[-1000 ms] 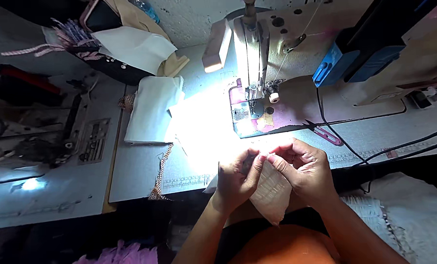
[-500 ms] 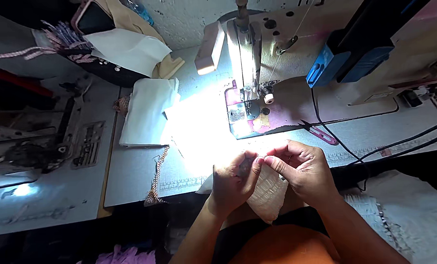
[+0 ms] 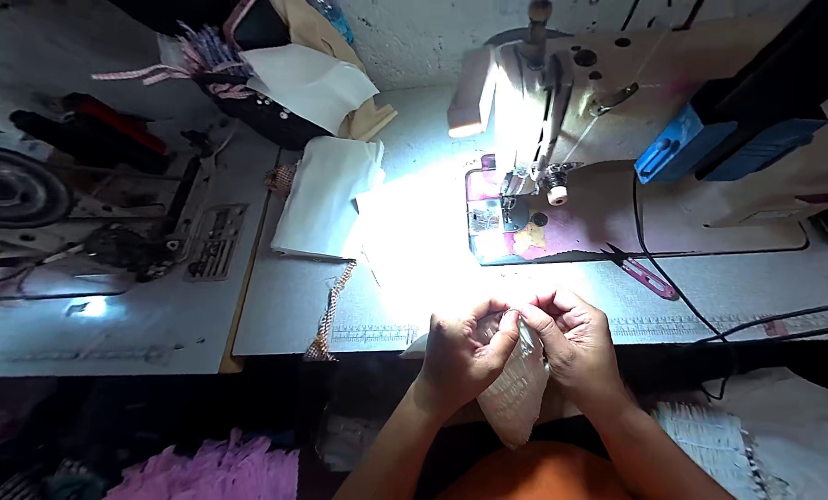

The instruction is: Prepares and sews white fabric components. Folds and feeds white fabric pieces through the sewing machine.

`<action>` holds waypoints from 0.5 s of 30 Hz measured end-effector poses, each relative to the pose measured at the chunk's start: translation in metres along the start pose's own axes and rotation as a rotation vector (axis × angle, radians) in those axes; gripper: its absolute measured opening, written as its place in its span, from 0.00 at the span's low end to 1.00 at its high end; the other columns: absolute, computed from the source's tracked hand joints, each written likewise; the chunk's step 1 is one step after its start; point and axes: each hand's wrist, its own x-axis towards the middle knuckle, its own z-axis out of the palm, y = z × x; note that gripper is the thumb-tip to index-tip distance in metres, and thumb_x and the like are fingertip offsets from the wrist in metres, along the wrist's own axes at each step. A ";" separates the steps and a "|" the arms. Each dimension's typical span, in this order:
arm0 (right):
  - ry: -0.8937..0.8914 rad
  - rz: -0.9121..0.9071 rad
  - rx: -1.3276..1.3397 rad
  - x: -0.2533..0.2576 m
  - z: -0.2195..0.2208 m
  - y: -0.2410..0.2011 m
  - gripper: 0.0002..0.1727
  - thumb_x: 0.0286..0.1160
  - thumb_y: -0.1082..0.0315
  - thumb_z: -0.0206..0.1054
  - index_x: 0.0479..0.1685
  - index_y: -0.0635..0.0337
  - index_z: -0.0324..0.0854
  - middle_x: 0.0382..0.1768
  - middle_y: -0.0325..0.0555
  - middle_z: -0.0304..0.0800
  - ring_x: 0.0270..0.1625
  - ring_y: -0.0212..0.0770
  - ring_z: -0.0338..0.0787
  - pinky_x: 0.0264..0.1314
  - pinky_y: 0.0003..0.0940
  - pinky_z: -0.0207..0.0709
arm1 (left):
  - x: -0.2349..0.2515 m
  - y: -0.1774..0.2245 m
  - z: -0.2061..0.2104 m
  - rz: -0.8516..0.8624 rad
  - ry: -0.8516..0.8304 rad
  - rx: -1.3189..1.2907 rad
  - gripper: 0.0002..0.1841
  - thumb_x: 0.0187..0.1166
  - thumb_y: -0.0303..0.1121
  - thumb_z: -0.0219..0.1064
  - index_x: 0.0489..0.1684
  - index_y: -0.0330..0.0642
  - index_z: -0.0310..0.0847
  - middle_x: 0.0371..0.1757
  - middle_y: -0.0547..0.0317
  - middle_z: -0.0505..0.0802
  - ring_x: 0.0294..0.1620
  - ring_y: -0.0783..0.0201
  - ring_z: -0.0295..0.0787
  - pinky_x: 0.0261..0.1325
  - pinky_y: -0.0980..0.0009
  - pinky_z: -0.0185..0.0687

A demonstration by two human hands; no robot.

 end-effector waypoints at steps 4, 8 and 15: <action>-0.068 0.052 -0.232 0.023 0.003 0.017 0.07 0.81 0.72 0.62 0.41 0.61 0.86 0.28 0.35 0.90 0.28 0.23 0.89 0.33 0.18 0.85 | -0.028 0.008 -0.034 -0.038 0.013 0.078 0.04 0.72 0.27 0.68 0.32 0.36 0.88 0.27 0.66 0.91 0.29 0.84 0.85 0.34 0.87 0.82; -0.176 -0.223 -0.744 0.060 0.026 0.057 0.13 0.81 0.64 0.64 0.53 0.54 0.93 0.44 0.43 0.92 0.49 0.36 0.90 0.56 0.37 0.84 | -0.045 0.019 -0.073 -0.069 0.036 0.098 0.04 0.76 0.31 0.69 0.35 0.40 0.87 0.32 0.69 0.93 0.33 0.84 0.88 0.38 0.86 0.86; -0.252 -0.431 -1.121 0.030 0.010 0.051 0.17 0.78 0.54 0.60 0.42 0.47 0.96 0.52 0.51 0.92 0.58 0.57 0.89 0.62 0.66 0.72 | -0.044 0.015 -0.119 -0.058 0.192 0.197 0.06 0.76 0.31 0.68 0.36 0.40 0.88 0.33 0.71 0.95 0.34 0.84 0.90 0.39 0.86 0.88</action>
